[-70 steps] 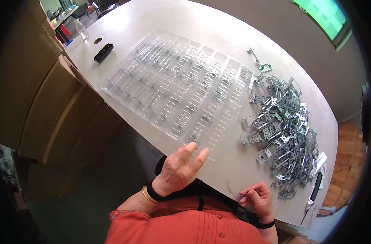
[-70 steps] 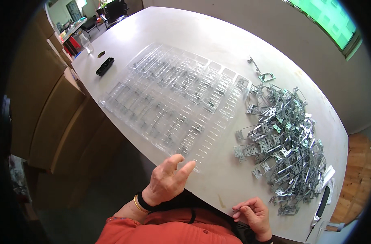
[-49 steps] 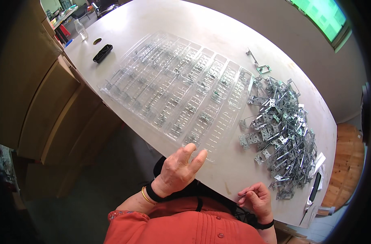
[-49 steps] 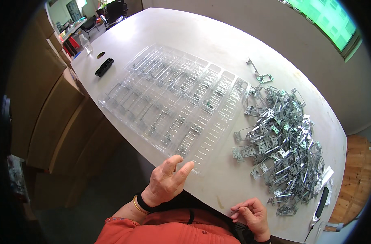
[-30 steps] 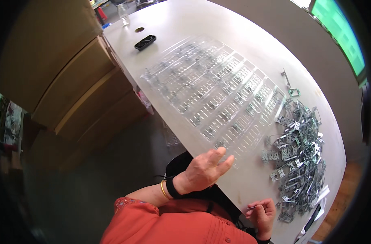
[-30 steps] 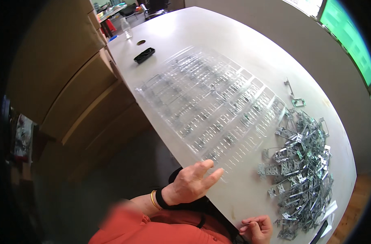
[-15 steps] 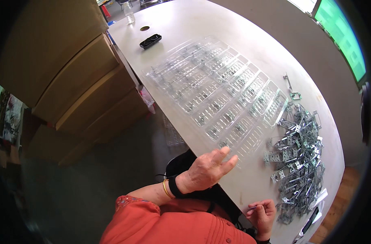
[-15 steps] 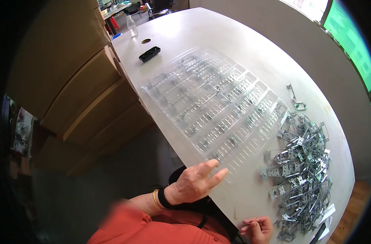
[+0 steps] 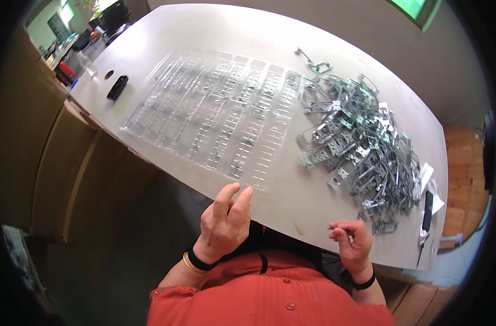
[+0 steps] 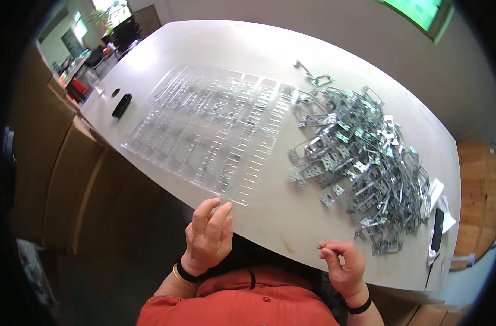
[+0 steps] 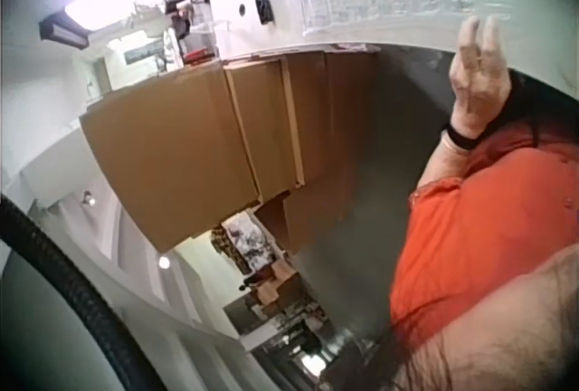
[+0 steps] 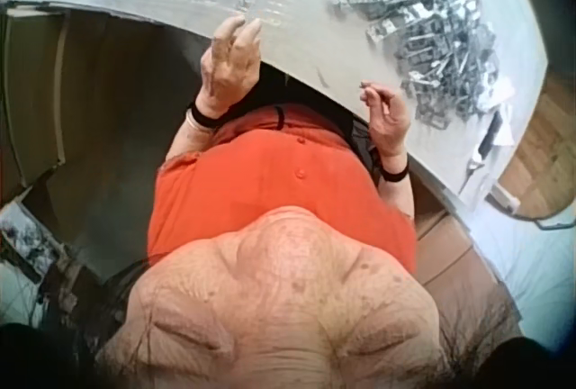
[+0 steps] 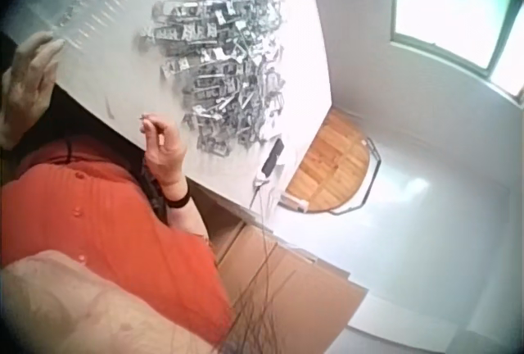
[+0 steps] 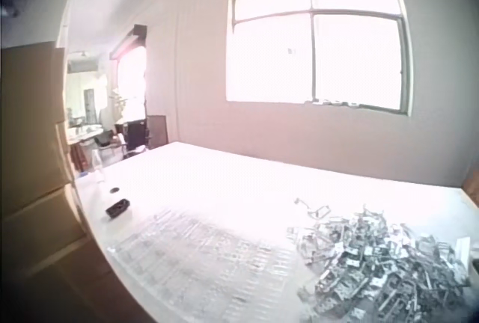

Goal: The person assembles small metal hardware components by hand. They pick up metal brackets and pins from a pile on a white table, insert the pins into the brackets, and place the assembled units into a clear plastic organizer tray. The person repeats this process for several units.

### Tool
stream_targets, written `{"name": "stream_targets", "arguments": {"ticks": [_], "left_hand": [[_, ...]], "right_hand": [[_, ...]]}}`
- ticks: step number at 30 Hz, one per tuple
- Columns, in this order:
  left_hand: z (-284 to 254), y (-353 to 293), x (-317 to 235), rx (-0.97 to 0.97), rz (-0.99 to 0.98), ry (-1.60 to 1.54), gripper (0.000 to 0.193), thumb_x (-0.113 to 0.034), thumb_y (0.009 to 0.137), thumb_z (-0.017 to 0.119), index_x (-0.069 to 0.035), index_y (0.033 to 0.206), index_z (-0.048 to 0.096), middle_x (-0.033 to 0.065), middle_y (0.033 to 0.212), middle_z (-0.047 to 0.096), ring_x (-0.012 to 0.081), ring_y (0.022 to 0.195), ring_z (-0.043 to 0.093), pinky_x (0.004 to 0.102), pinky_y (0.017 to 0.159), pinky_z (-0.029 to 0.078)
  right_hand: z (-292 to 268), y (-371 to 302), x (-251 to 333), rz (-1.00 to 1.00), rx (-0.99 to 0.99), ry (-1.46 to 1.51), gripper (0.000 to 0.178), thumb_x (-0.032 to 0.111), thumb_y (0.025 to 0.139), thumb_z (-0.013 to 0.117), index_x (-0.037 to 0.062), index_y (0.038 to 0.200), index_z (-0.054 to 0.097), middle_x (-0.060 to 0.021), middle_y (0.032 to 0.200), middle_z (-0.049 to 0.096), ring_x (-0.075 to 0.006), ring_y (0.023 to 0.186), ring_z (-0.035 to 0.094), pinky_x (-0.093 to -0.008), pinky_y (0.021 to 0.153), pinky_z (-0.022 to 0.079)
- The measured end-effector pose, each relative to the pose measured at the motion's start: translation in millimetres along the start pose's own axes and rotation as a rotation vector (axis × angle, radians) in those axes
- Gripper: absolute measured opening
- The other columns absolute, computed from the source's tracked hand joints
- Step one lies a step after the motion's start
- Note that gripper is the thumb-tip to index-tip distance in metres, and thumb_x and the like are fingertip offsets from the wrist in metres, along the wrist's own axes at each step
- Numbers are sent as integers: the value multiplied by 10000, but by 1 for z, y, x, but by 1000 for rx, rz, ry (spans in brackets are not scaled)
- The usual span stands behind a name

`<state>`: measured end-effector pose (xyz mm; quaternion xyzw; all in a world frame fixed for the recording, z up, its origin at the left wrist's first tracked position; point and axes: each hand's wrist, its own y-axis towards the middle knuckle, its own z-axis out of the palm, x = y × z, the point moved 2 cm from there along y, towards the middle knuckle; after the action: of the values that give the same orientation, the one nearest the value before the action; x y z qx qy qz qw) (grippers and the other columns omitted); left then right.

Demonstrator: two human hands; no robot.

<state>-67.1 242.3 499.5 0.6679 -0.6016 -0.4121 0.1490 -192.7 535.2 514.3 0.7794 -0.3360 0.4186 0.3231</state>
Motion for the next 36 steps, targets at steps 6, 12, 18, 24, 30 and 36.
{"name": "stream_targets", "arguments": {"ticks": [6,12,18,24,30,36], "left_hand": [[12,-1,-29,97,69,-61,416,44,853,773,5,1259,691,191,1240,642,236,773,708,331,617,588],[26,11,-58,237,107,-137,414,37,850,771,-5,1253,684,190,1221,648,273,795,717,356,640,598],[40,29,-77,316,47,-166,414,60,874,737,-20,1272,656,182,1211,649,321,816,706,392,642,578],[53,38,-88,421,-44,-110,372,32,919,720,-15,1279,640,186,1225,637,307,789,691,401,666,570],[80,59,-120,533,-8,-119,397,-26,926,735,-1,1303,614,200,1272,621,361,900,700,429,747,575],[108,93,-154,593,37,-116,420,-80,940,729,0,1329,592,217,1290,618,423,1048,678,477,853,565]], "right_hand": [[-2,-5,-9,-98,54,-345,135,26,919,785,55,1007,687,-131,897,753,-334,749,734,-381,650,575],[-10,-12,-16,-147,0,-336,150,33,912,791,57,1008,678,-114,886,741,-323,721,715,-388,618,557],[-31,-22,-17,-133,-50,-376,158,37,916,791,59,981,648,-98,844,715,-310,694,696,-386,595,536],[-50,-42,-37,-16,-94,-203,168,23,920,790,53,981,637,-99,848,726,-295,699,705,-372,604,543],[-78,-53,-56,0,-130,-88,158,38,938,791,46,985,640,-105,859,733,-281,708,706,-351,632,554],[-88,-62,-74,129,-87,270,141,31,960,777,23,1012,646,-106,893,745,-229,726,707,-324,655,555]]}}
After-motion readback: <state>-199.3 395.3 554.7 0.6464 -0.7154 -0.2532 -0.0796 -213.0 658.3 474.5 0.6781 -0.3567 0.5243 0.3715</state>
